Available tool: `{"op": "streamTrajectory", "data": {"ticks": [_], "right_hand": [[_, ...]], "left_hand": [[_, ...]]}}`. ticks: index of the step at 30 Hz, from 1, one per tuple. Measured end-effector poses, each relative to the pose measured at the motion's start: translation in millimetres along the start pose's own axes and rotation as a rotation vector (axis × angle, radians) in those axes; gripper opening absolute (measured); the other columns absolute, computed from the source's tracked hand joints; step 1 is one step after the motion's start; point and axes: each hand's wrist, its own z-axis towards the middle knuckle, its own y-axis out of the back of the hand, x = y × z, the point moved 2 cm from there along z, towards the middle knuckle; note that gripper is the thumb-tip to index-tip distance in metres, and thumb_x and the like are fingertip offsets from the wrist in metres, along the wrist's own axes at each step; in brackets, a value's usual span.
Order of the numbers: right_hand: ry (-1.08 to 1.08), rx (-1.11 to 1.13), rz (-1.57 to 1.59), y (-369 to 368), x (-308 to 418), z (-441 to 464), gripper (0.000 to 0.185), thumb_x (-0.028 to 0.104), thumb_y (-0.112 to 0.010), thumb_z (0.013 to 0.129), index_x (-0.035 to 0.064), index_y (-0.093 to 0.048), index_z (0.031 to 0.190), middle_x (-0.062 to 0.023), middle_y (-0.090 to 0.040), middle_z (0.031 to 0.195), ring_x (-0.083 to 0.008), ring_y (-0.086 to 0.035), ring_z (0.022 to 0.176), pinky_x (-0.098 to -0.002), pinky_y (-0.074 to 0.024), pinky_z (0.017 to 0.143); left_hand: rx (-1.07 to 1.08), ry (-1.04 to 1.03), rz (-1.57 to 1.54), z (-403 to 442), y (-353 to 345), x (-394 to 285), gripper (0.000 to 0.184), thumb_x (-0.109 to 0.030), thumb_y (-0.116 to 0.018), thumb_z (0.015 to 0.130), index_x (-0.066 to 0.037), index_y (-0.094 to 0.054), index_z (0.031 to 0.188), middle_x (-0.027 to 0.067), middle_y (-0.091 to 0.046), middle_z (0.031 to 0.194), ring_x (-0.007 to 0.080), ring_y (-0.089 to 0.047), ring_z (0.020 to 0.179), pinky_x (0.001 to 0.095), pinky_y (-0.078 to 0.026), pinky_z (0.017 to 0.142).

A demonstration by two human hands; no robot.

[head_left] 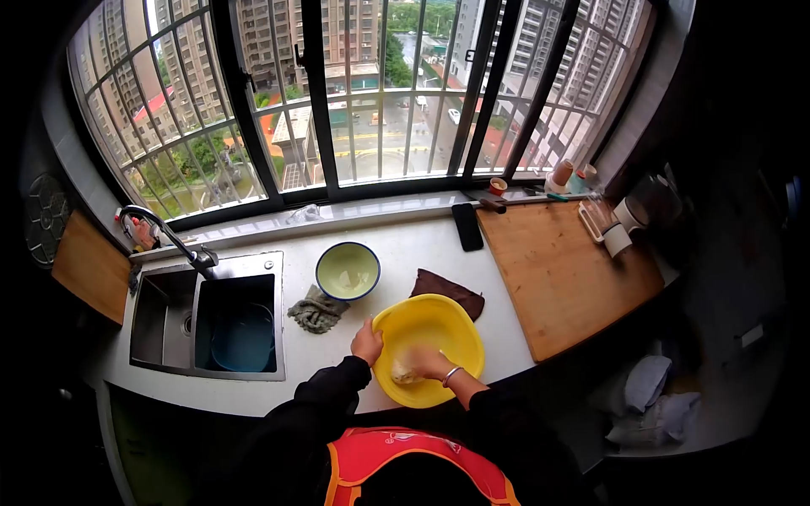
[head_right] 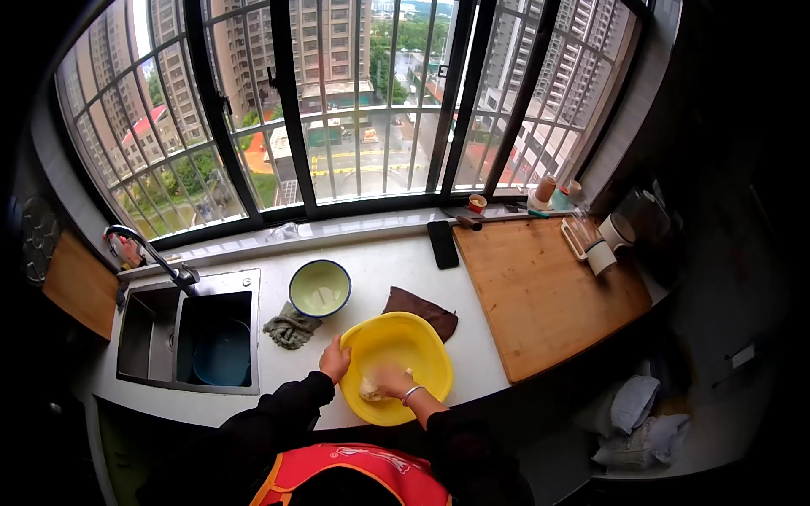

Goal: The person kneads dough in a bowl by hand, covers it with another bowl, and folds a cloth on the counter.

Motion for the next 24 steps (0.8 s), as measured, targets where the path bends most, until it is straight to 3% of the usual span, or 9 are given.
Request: {"op": "streamTrajectory", "data": {"ticks": [1, 3, 5, 11, 18, 24], "right_hand": [[-0.146, -0.125, 0.197, 4.6, 9.7, -18.5, 0.026, 0.011, -0.062, 0.072, 0.0026, -0.06, 0.097, -0.0179, -0.061, 0.092, -0.0339, -0.058, 0.086, -0.0382, -0.0452, 0.076], [-0.307, -0.106, 0.256, 11.1, 25.7, -44.6, 0.023, 0.007, -0.06, 0.071, 0.004, -0.06, 0.094, -0.0167, -0.061, 0.09, -0.034, -0.058, 0.085, -0.0391, -0.045, 0.075], [-0.287, -0.17, 0.182, -1.4, 26.9, -60.7, 0.012, 0.007, -0.057, 0.073, 0.0076, -0.062, 0.083, -0.017, -0.059, 0.085, -0.0369, -0.055, 0.083, -0.041, -0.0449, 0.074], [-0.366, -0.166, 0.078, -15.7, 37.7, -66.6, 0.004, 0.009, -0.053, 0.075, 0.0079, -0.053, 0.079, -0.0159, -0.057, 0.085, -0.0365, -0.055, 0.082, -0.0445, -0.045, 0.07], [-0.305, -0.269, 0.008, -28.9, 18.8, -33.0, 0.009, 0.004, -0.055, 0.071, 0.0065, -0.051, 0.078, -0.015, -0.055, 0.076, -0.0354, -0.056, 0.075, -0.0434, -0.0458, 0.067], [-0.403, -0.22, -0.048, -16.3, 8.2, 14.1, 0.017, 0.001, -0.059, 0.064, 0.008, -0.052, 0.078, -0.0139, -0.056, 0.076, -0.0346, -0.058, 0.071, -0.0427, -0.0474, 0.061]], "left_hand": [[-0.016, 0.008, 0.012, -3.6, 5.9, -9.2, 0.038, -0.022, -0.055, 0.082, -0.008, -0.046, 0.116, 0.0212, -0.062, 0.094, 0.0392, -0.059, 0.088, 0.046, -0.047, 0.074], [-0.016, -0.015, -0.004, -6.4, 7.7, -10.8, 0.037, -0.021, -0.055, 0.082, -0.007, -0.046, 0.115, 0.0212, -0.062, 0.094, 0.0392, -0.058, 0.088, 0.0459, -0.047, 0.074], [-0.044, -0.044, 0.006, -4.7, 0.0, -0.5, 0.042, -0.02, -0.055, 0.082, -0.005, -0.045, 0.12, 0.0218, -0.061, 0.095, 0.0387, -0.058, 0.089, 0.0448, -0.047, 0.075], [-0.059, -0.042, -0.053, -8.7, 3.3, -4.4, 0.038, -0.017, -0.054, 0.083, -0.002, -0.045, 0.117, 0.0257, -0.06, 0.096, 0.0418, -0.057, 0.09, 0.0438, -0.046, 0.076], [0.012, -0.034, -0.164, -5.4, 4.3, -6.4, 0.025, -0.013, -0.051, 0.084, -0.005, -0.045, 0.107, 0.0243, -0.061, 0.091, 0.0422, -0.058, 0.085, 0.0461, -0.046, 0.071], [0.051, -0.004, -0.283, -3.3, 2.8, -4.6, 0.024, -0.01, -0.05, 0.085, -0.004, -0.046, 0.108, 0.0231, -0.061, 0.09, 0.0412, -0.058, 0.085, 0.0436, -0.046, 0.071]]}}
